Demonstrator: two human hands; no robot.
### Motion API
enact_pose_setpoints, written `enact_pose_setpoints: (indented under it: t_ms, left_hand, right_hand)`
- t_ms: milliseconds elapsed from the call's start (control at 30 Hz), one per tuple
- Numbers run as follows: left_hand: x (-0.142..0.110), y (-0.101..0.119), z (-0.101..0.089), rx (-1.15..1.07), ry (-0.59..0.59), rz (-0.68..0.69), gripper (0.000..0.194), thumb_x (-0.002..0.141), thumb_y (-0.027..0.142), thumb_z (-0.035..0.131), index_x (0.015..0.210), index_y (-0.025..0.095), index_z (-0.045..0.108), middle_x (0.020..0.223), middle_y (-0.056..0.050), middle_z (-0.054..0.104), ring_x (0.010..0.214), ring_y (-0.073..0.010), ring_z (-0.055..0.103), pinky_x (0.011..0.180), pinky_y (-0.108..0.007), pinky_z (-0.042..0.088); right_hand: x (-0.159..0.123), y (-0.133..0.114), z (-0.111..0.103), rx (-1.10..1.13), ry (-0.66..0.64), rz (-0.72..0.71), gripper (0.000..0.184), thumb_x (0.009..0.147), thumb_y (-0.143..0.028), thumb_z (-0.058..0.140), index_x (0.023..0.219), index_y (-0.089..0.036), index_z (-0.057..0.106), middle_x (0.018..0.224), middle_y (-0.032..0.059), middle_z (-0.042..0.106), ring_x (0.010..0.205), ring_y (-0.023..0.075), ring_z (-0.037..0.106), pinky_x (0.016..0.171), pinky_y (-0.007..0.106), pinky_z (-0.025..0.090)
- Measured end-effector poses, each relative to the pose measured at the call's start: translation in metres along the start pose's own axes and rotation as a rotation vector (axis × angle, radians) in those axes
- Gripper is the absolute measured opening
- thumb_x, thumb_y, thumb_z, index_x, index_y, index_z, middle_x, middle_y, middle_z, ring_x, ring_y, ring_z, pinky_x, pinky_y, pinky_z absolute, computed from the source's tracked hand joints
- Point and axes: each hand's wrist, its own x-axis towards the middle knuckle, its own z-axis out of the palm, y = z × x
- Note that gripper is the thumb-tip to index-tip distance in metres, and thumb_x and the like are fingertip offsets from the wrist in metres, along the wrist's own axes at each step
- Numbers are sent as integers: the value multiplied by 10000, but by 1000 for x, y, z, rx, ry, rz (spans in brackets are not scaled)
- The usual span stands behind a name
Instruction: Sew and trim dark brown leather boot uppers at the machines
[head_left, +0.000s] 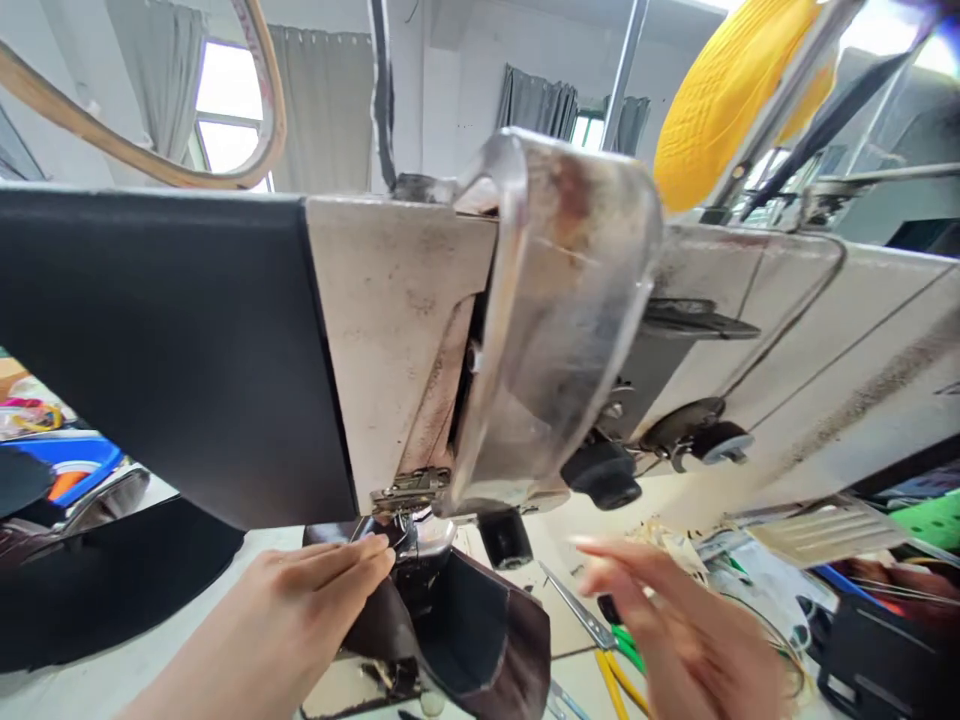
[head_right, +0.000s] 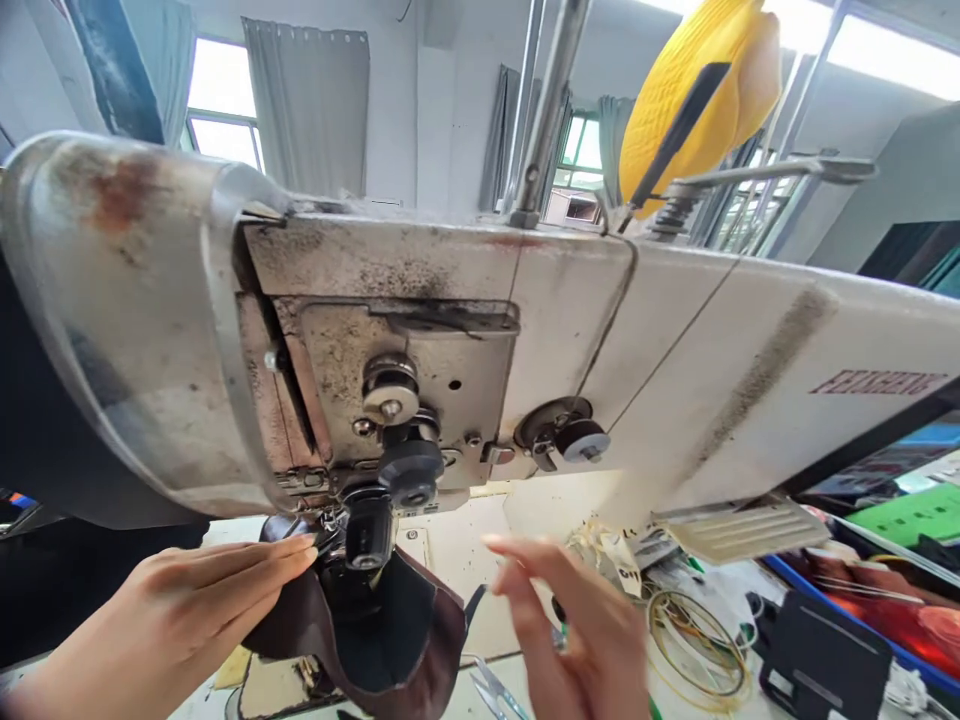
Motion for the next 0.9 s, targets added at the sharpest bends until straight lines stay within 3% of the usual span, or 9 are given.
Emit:
enact_pose_setpoints:
  t_ms: [100, 167, 333, 467, 567, 667, 800, 900]
  left_hand:
    - [-1, 4, -1, 73, 41, 48, 497, 724, -51, 308, 994, 135, 682, 912, -7, 806, 706, -155, 773, 587, -177, 616]
    - [-9, 3, 6, 103, 27, 95, 500, 743, -26, 338, 1091, 111, 669, 1027, -17, 796, 822, -144, 777, 704, -157, 616]
    - [-18, 7, 15, 97, 5, 55, 449, 813, 35, 379, 1146, 108, 671, 1138, -39, 767, 982, -127, 751, 826, -131, 573]
    - [-1, 16, 10, 79, 2, 4, 449, 802, 25, 347, 1044, 97, 718, 1039, -45, 791, 872, -118, 771, 757, -111, 580]
    - [8, 21, 11, 111, 30, -41, 460, 769, -11, 315, 918, 124, 729, 882, -35, 807, 669, -141, 769, 569, -154, 605]
    - [7, 28, 16, 150, 4, -63, 449, 741, -41, 326, 848, 163, 711, 828, -19, 803, 592, -159, 750, 476, -193, 588]
    - [-1, 41, 24, 225, -55, -69, 426, 779, -34, 381, 1030, 90, 702, 1022, -117, 790, 771, -192, 779, 628, -211, 625]
    - [-5, 50, 31, 304, -89, -108, 426, 819, -35, 379, 1093, 63, 689, 1055, -132, 781, 895, -194, 772, 717, -198, 617]
  right_hand:
    - [19, -4, 38, 313, -161, 284, 538, 1043, -480, 368, 703, -225, 697, 638, 12, 665, 678, 188, 670, 710, 308, 546]
    - [29, -3, 54, 465, -197, 335, 650, 1042, -537, 286, 593, -220, 634, 629, 27, 668, 660, 189, 668, 733, 334, 563]
    - [26, 3, 62, 467, -171, 349, 515, 1012, -502, 367, 634, -226, 581, 691, 26, 648, 718, 185, 656, 727, 307, 574]
    - [-8, 4, 59, 435, -283, 455, 299, 922, -519, 569, 888, -224, 611, 709, -2, 636, 639, 180, 643, 646, 289, 581]
    - [-23, 8, 58, 540, -300, 531, 337, 877, -470, 667, 1098, -226, 594, 868, 29, 694, 706, 196, 702, 613, 278, 588]
    - [-3, 17, 60, 594, -278, 540, 273, 847, -374, 709, 1035, -194, 628, 894, 59, 718, 806, 216, 724, 722, 315, 604]
    - [39, 31, 71, 597, -245, 453, 202, 822, -394, 678, 849, -195, 660, 696, 27, 692, 633, 204, 680, 623, 334, 599]
    - [47, 36, 78, 543, -179, 392, 216, 804, -418, 671, 753, -209, 653, 645, 14, 666, 590, 198, 640, 592, 334, 584]
